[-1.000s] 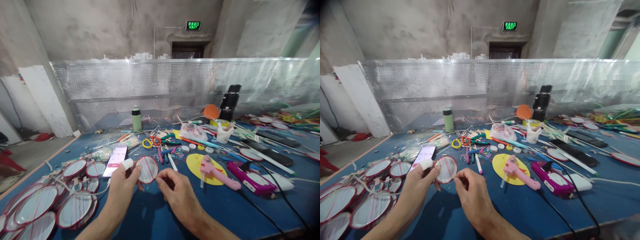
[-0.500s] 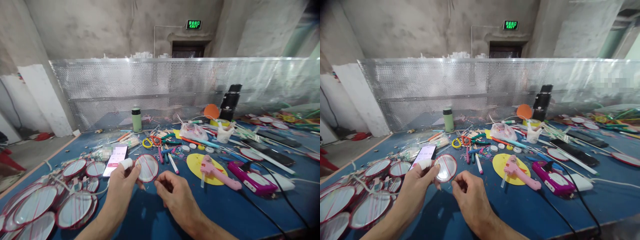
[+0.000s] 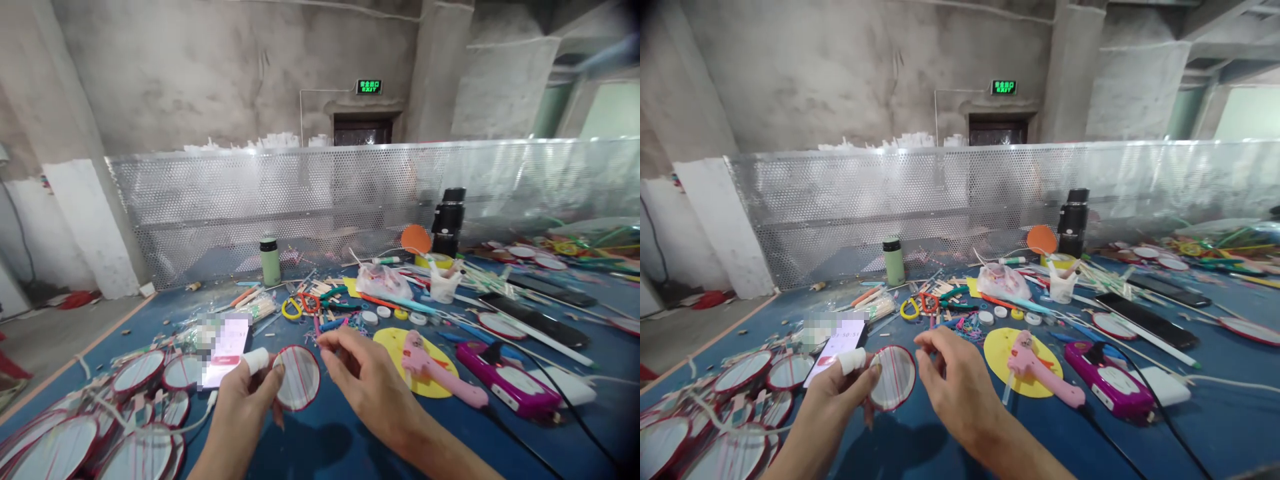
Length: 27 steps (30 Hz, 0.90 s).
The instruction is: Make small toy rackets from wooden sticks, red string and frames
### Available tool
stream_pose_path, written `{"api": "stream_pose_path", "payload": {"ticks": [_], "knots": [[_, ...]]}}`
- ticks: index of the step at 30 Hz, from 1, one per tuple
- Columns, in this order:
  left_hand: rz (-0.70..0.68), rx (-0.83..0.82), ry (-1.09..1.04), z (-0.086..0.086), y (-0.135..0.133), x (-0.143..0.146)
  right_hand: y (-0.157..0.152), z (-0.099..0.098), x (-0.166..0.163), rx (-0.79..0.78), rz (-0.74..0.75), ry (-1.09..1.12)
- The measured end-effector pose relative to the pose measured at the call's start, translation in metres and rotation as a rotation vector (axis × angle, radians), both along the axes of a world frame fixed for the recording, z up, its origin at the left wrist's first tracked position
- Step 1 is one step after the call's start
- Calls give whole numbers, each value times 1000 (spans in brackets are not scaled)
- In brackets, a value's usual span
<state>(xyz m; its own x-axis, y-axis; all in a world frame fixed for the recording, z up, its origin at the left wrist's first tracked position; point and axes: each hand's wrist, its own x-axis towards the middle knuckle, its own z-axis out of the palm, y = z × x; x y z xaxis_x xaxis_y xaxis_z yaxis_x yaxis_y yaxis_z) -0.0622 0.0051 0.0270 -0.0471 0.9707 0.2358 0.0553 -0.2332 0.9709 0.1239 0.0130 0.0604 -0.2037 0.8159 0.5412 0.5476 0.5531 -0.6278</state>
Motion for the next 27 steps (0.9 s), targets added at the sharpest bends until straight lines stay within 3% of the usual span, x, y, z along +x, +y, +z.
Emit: {"api": "stream_pose_path", "payload": {"ticks": [5, 11, 14, 20, 27], "knots": [[-64, -73, -15, -1, -2, 2, 12, 14, -3, 38, 123, -112], [-67, -101, -46, 5, -5, 1, 12, 4, -3, -11, 109, -27], [-60, -88, -42, 5, -5, -1, 4, -4, 0, -204, 132, 116], [-51, -47, -31, 3, -3, -3, -10, -23, -3, -676, 350, 353], [-64, -39, -38, 2, -1, -2, -10, -31, -11, -745, 342, 480]]}}
